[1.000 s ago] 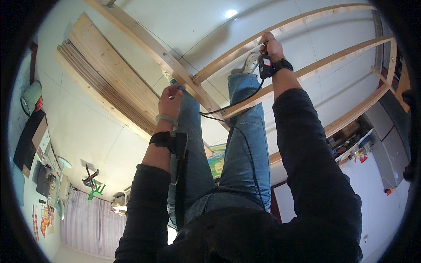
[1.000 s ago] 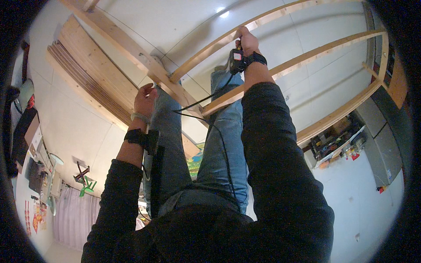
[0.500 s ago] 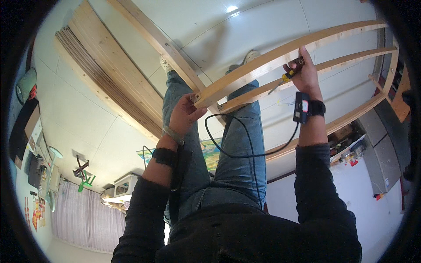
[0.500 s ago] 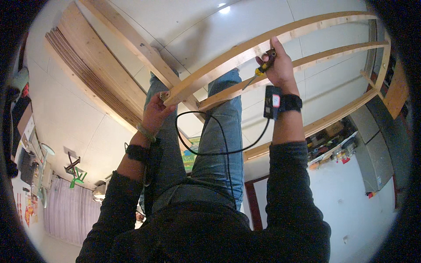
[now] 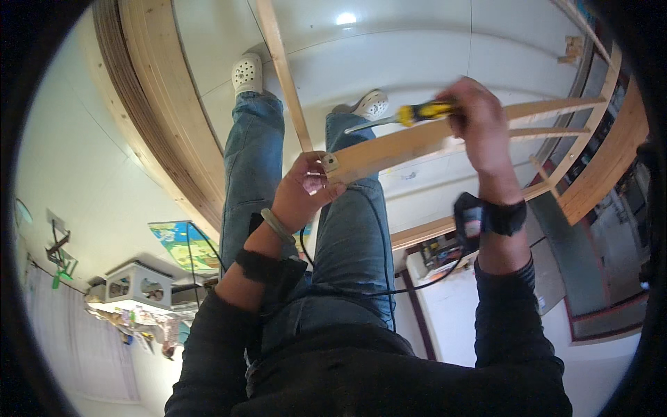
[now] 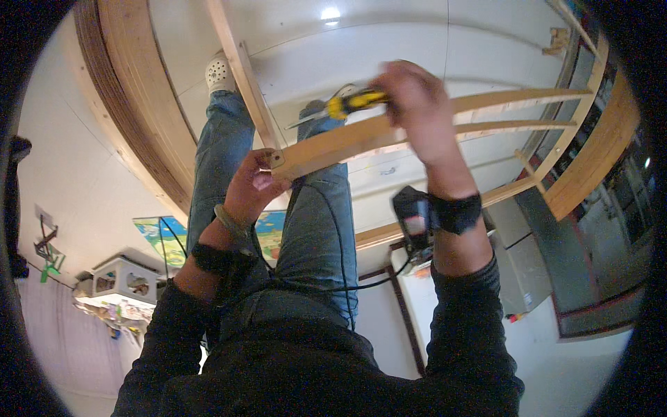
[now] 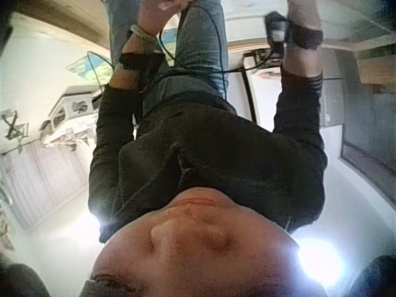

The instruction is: The person uses a manual screwdriver to fasten screws into a wooden frame structure. They align the wood pieces, insert screws, and tighten them by hand to assemble the frame.

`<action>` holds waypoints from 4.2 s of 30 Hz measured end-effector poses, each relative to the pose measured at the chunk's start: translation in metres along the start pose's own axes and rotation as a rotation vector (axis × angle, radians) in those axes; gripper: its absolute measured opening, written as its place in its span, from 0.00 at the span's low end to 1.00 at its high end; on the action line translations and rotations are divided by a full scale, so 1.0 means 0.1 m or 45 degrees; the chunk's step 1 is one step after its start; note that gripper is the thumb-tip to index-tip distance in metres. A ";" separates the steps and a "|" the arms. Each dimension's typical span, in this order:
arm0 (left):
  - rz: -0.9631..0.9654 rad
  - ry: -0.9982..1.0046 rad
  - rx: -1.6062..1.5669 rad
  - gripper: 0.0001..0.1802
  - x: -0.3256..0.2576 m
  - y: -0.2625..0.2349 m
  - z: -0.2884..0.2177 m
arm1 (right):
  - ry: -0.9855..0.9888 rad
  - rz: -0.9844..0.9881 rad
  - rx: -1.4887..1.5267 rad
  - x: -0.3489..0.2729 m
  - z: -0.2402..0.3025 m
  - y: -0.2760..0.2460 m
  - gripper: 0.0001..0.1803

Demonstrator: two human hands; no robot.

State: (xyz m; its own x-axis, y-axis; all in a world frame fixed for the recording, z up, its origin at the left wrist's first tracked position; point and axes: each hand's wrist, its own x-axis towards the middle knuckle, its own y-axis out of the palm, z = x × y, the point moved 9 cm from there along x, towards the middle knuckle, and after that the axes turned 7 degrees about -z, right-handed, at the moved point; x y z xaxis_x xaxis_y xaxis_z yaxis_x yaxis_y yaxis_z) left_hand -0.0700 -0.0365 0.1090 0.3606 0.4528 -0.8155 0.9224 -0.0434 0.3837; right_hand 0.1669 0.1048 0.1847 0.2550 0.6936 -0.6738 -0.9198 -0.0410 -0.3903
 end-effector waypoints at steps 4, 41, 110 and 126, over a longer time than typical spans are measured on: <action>0.024 0.019 -0.197 0.29 -0.07 0.06 0.00 | -0.251 0.314 -0.403 0.25 0.35 0.76 0.18; -0.031 0.095 -0.140 0.29 -0.11 0.08 0.16 | -0.294 0.737 -1.293 0.37 0.54 1.54 0.27; -0.168 -0.078 -0.143 0.16 -0.13 0.09 0.67 | -0.585 1.740 -1.261 -0.49 0.52 2.07 0.11; -0.059 -0.188 -0.091 0.18 -0.18 0.14 0.70 | -0.818 1.605 -1.398 -0.43 0.59 2.11 0.14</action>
State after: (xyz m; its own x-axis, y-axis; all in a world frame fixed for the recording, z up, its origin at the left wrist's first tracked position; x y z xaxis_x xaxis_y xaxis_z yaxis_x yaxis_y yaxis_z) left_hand -0.0536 -0.1078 0.0983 0.3388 0.3165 -0.8860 0.9284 0.0403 0.3694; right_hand -0.0555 0.1090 0.1687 -0.7646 0.0004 -0.6445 0.2202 -0.9396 -0.2619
